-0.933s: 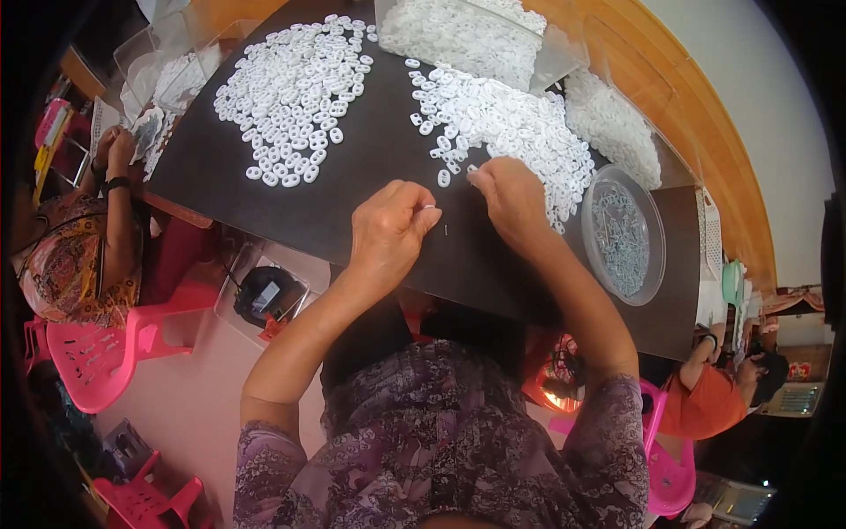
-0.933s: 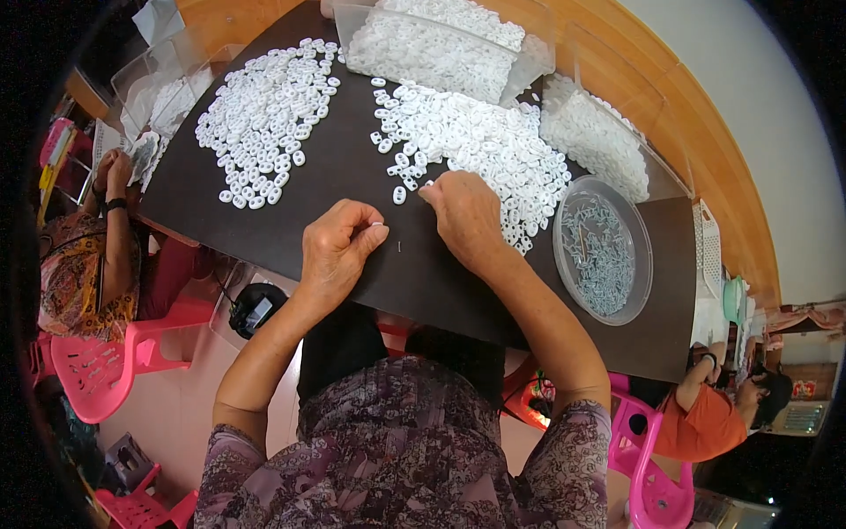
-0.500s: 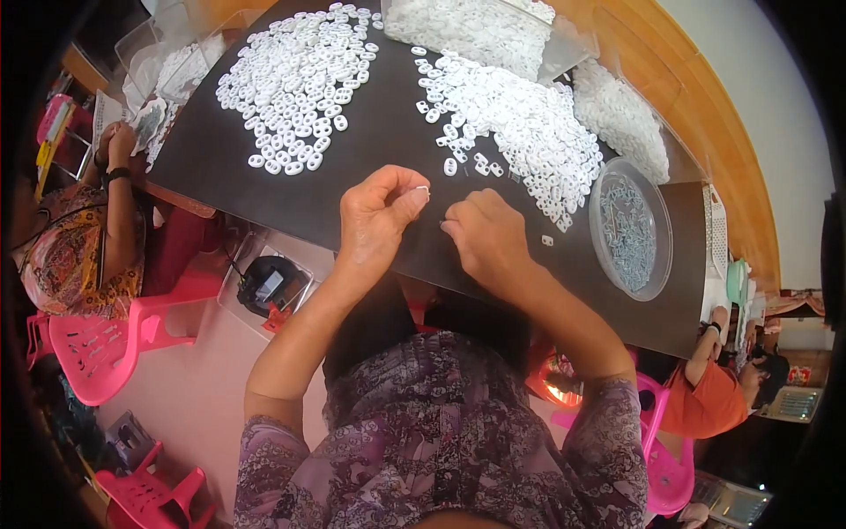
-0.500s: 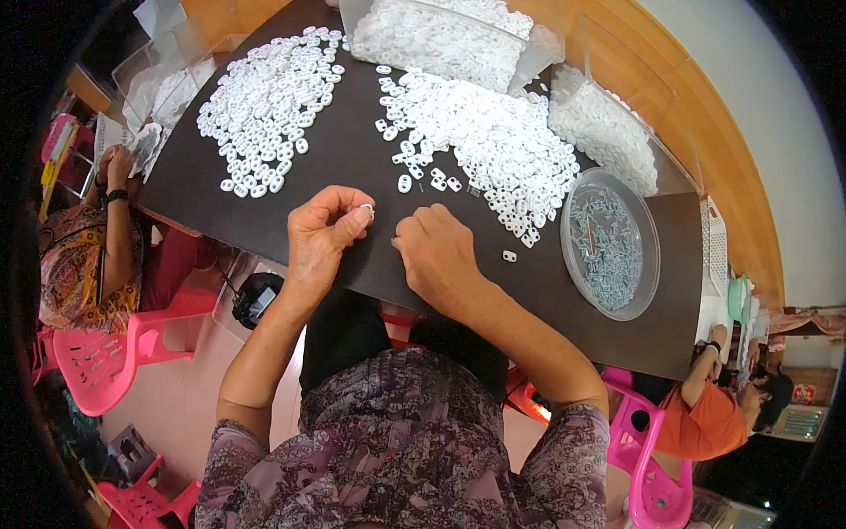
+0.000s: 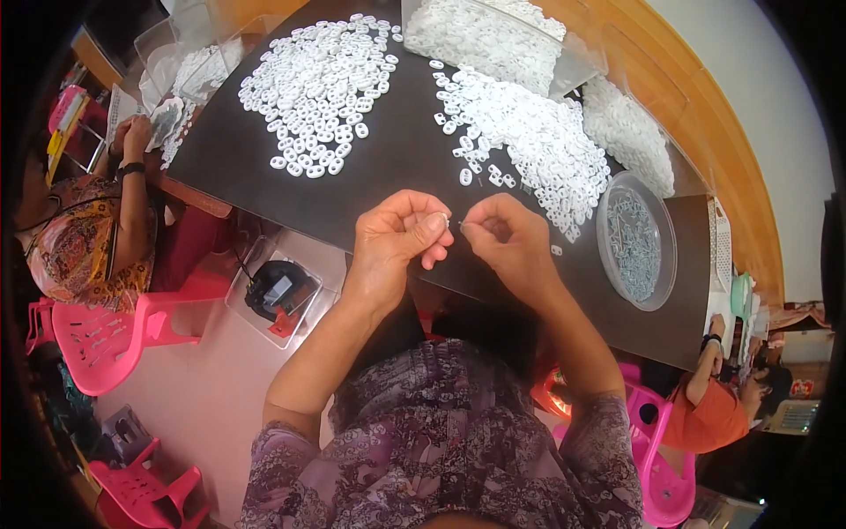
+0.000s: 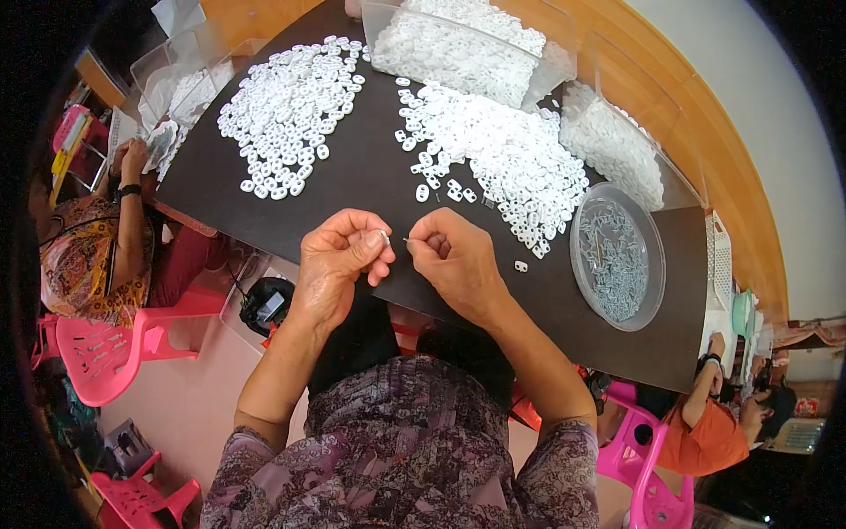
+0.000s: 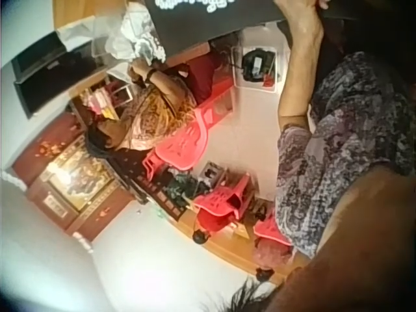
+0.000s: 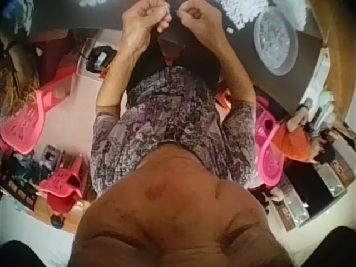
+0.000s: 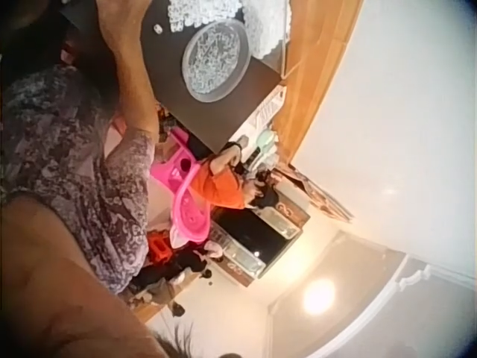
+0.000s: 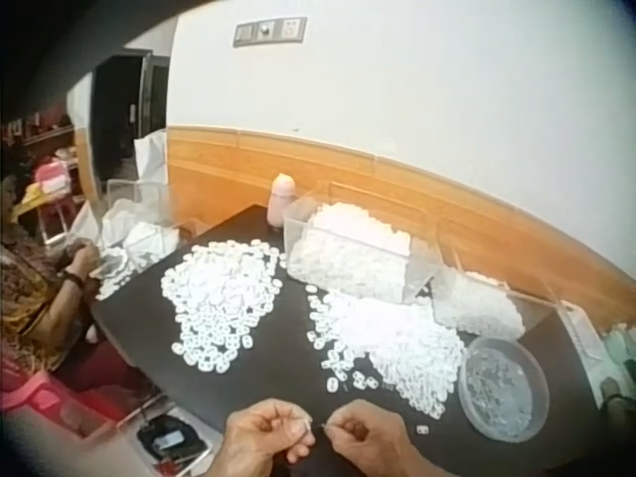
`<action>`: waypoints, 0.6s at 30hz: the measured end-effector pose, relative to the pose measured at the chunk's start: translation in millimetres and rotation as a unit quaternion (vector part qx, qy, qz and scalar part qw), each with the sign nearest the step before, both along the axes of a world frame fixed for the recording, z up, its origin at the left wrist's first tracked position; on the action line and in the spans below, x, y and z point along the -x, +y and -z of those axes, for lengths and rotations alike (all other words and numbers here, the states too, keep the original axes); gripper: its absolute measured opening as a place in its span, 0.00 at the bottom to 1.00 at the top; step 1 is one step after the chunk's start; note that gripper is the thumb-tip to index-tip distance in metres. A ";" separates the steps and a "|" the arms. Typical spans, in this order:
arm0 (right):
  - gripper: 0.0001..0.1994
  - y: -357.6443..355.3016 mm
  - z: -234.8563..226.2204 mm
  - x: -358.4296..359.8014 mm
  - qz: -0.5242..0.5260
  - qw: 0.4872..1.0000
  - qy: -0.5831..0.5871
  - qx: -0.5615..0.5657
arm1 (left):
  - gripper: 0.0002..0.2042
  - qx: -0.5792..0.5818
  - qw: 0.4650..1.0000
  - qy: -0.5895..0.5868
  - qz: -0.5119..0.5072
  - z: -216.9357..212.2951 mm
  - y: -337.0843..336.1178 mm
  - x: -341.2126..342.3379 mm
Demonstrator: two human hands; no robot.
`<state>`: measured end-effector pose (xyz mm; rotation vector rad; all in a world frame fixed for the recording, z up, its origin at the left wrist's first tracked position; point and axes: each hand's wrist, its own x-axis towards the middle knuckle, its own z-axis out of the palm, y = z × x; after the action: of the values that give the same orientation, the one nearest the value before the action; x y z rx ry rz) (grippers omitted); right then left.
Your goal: Manually sorting small white plastic components at a workstation.
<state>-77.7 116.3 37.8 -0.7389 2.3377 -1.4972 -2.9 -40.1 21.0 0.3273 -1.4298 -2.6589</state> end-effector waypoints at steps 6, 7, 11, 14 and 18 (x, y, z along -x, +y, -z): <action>0.04 0.4 -4.4 -5.3 -0.006 0.997 -0.041 0.072 | 0.07 -0.035 0.999 0.031 -0.021 -0.2 7.8 -4.2; 0.05 0.8 -4.3 -6.0 -0.008 0.994 -0.044 0.098 | 0.07 -0.035 0.999 0.031 -0.020 -1.3 9.3 -4.7; 0.07 6.9 -7.1 -5.3 -0.032 0.993 -0.066 0.090 | 0.07 -0.010 1.000 -0.002 -0.020 -0.5 11.4 -7.8; 0.07 9.3 -8.8 -4.2 -0.078 0.993 -0.036 0.084 | 0.07 0.009 1.000 -0.007 -0.008 1.1 12.7 -10.3; 0.07 9.2 -13.2 -7.4 -0.075 0.992 -0.067 0.071 | 0.06 0.050 0.999 -0.004 -0.015 -1.1 14.0 -14.4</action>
<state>-70.3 125.6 51.0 -0.8028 2.0479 -1.6073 11.5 -26.0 22.1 0.3464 -1.5424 -2.5546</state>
